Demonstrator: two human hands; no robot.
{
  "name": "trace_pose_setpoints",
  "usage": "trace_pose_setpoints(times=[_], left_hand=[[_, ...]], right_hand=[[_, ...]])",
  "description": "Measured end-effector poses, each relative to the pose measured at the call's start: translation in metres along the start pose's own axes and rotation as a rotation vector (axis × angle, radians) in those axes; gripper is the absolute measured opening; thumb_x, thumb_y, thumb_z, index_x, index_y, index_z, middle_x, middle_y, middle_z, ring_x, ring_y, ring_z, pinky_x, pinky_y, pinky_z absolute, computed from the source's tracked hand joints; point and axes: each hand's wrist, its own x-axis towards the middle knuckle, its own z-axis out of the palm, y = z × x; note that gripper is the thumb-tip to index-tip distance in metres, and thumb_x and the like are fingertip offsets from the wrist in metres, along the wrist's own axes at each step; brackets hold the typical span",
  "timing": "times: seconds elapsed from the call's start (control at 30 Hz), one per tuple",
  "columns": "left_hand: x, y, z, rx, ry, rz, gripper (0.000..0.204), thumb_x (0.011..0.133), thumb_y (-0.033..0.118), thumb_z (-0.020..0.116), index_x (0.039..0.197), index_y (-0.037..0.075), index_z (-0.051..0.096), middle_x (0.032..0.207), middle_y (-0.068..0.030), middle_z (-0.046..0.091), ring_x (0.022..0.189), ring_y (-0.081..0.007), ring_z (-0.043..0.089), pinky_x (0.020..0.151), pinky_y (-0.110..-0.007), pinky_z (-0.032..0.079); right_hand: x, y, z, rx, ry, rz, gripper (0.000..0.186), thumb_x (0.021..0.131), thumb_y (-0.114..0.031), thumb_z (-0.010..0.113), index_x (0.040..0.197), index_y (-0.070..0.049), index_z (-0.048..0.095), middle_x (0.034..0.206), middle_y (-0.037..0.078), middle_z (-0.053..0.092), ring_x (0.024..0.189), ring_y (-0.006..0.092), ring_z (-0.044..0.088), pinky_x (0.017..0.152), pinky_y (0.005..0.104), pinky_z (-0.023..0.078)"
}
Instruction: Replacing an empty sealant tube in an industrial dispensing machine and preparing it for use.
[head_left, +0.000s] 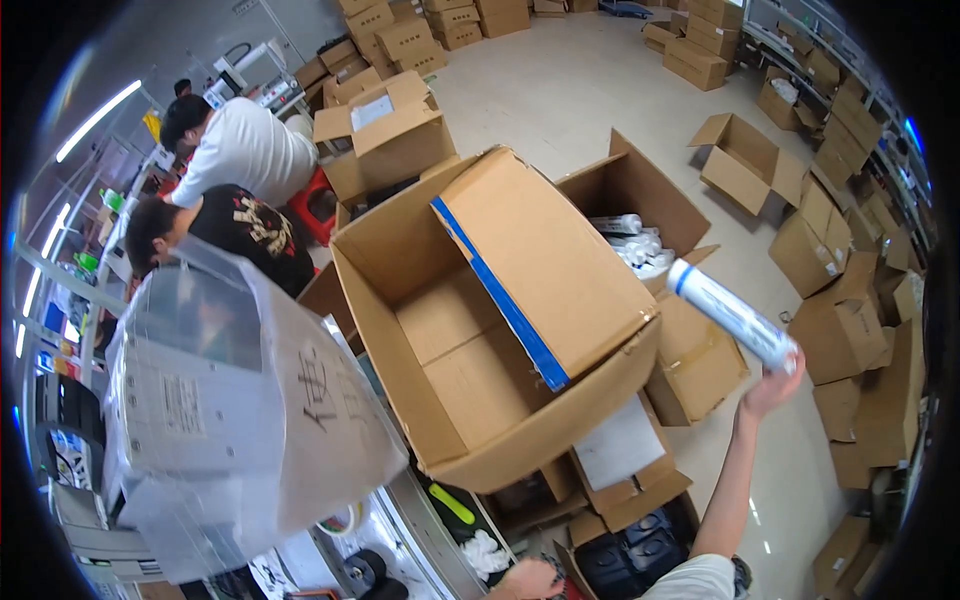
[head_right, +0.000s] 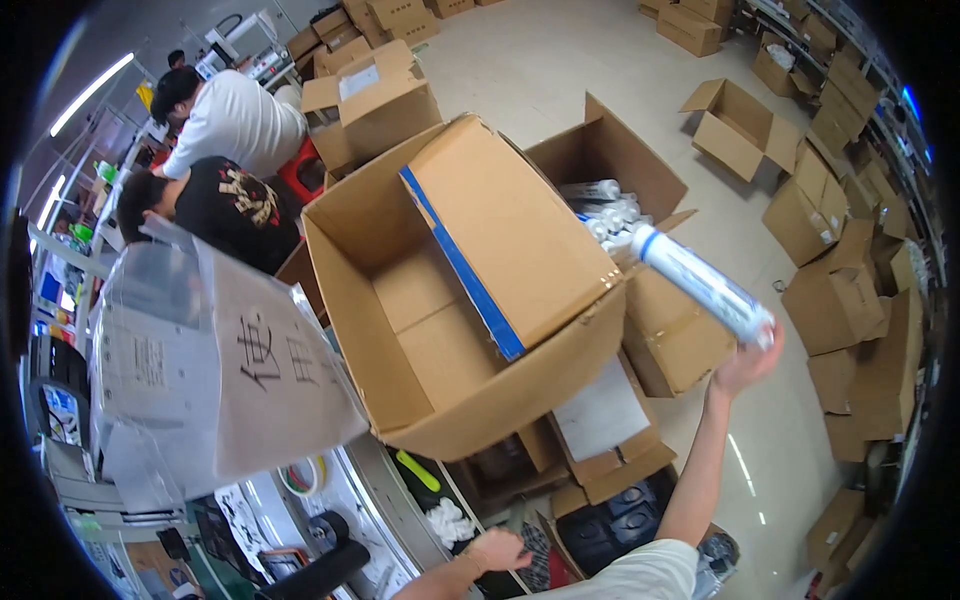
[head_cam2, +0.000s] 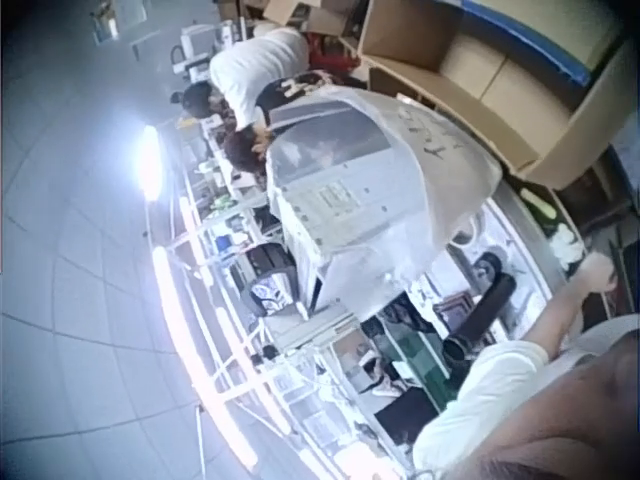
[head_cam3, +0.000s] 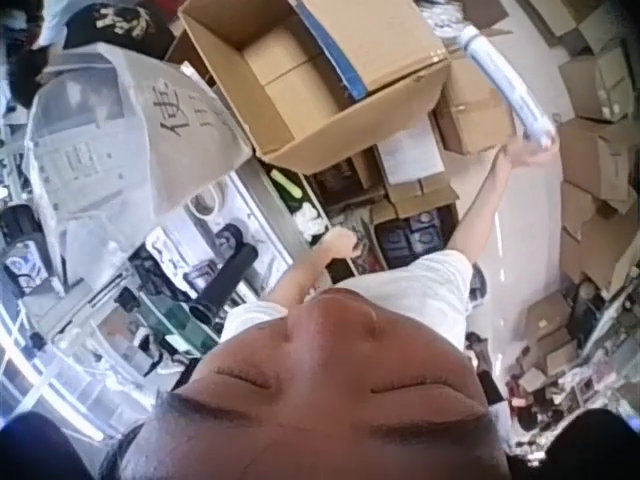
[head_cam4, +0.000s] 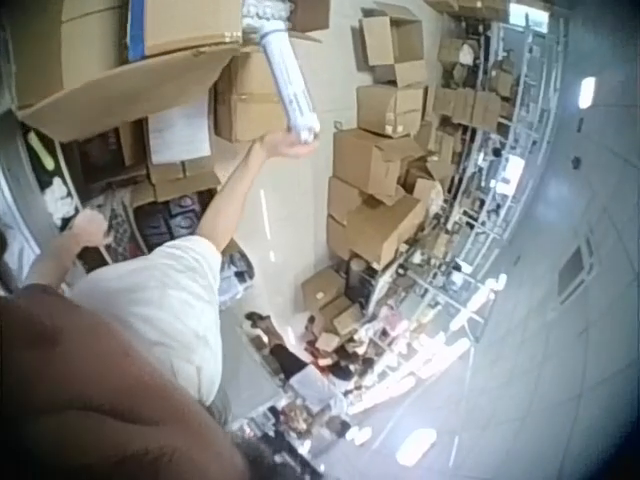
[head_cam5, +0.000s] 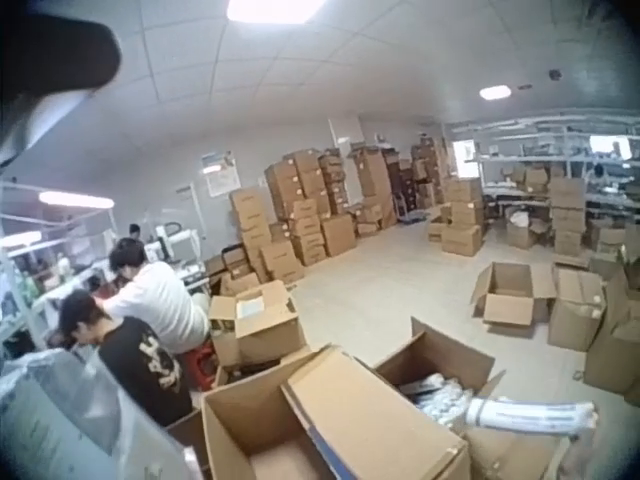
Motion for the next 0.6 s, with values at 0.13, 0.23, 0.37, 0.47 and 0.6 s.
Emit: trace_pose_setpoints(times=[0.13, 0.23, 0.37, 0.47, 0.6], left_hand=[[-0.007, 0.003, -0.01, 0.008, 0.023, 0.005, 0.052, 0.084, 0.049, 0.05, 0.071, 0.003, 0.07, 0.075, -0.0164, 0.068, 0.072, -0.0332, 0.068, 0.068, -0.043, 0.055], [-0.006, -0.001, -0.006, 0.054, 0.043, -0.001, 0.057, 0.082, 0.054, 0.049, 0.073, 0.002, 0.07, 0.076, -0.018, 0.068, 0.072, -0.0339, 0.068, 0.067, -0.043, 0.054], [-0.004, 0.007, -0.01, 0.135, 0.064, -0.016, 0.066, 0.081, 0.063, 0.045, 0.073, 0.004, 0.072, 0.076, -0.0168, 0.069, 0.075, -0.0323, 0.068, 0.067, -0.043, 0.054], [0.0, 0.004, 0.009, 0.24, -0.135, -0.225, 0.064, 0.079, 0.064, 0.048, 0.09, 0.007, 0.074, 0.095, -0.0123, 0.071, 0.095, -0.0279, 0.066, 0.079, -0.04, 0.053], [0.0, 0.046, 0.032, 0.248, 0.292, -0.013, 0.036, 0.078, 0.039, 0.067, 0.099, 0.01, 0.068, 0.105, -0.009, 0.064, 0.109, -0.0293, 0.055, 0.084, -0.041, 0.049]], right_hand=[[-0.045, -0.06, -0.12, 0.337, 0.17, 0.525, 0.042, 0.097, -0.044, 0.045, 0.113, -0.006, 0.053, 0.112, 0.006, 0.058, 0.105, 0.0193, 0.057, 0.096, 0.0377, 0.046], [-0.127, -0.112, -0.176, 0.37, 0.225, 0.872, 0.041, 0.094, -0.051, 0.049, 0.11, -0.014, 0.058, 0.106, 0.001, 0.061, 0.096, 0.0185, 0.06, 0.088, 0.0353, 0.051], [-0.241, -0.127, -0.291, 0.925, -0.221, 1.393, 0.042, 0.087, -0.051, 0.062, 0.089, -0.009, 0.059, 0.072, 0.005, 0.052, 0.066, 0.0154, 0.049, 0.054, 0.029, 0.044], [-0.294, -0.198, -0.294, 1.036, 0.125, 1.714, 0.051, 0.086, -0.055, 0.059, 0.083, -0.004, 0.057, 0.065, 0.005, 0.047, 0.061, 0.0144, 0.044, 0.049, 0.0243, 0.036], [-0.326, -0.219, -0.352, 0.983, -0.138, 1.592, 0.057, 0.085, -0.059, 0.054, 0.089, -0.003, 0.059, 0.074, 0.009, 0.056, 0.064, 0.019, 0.051, 0.052, 0.0274, 0.043]])
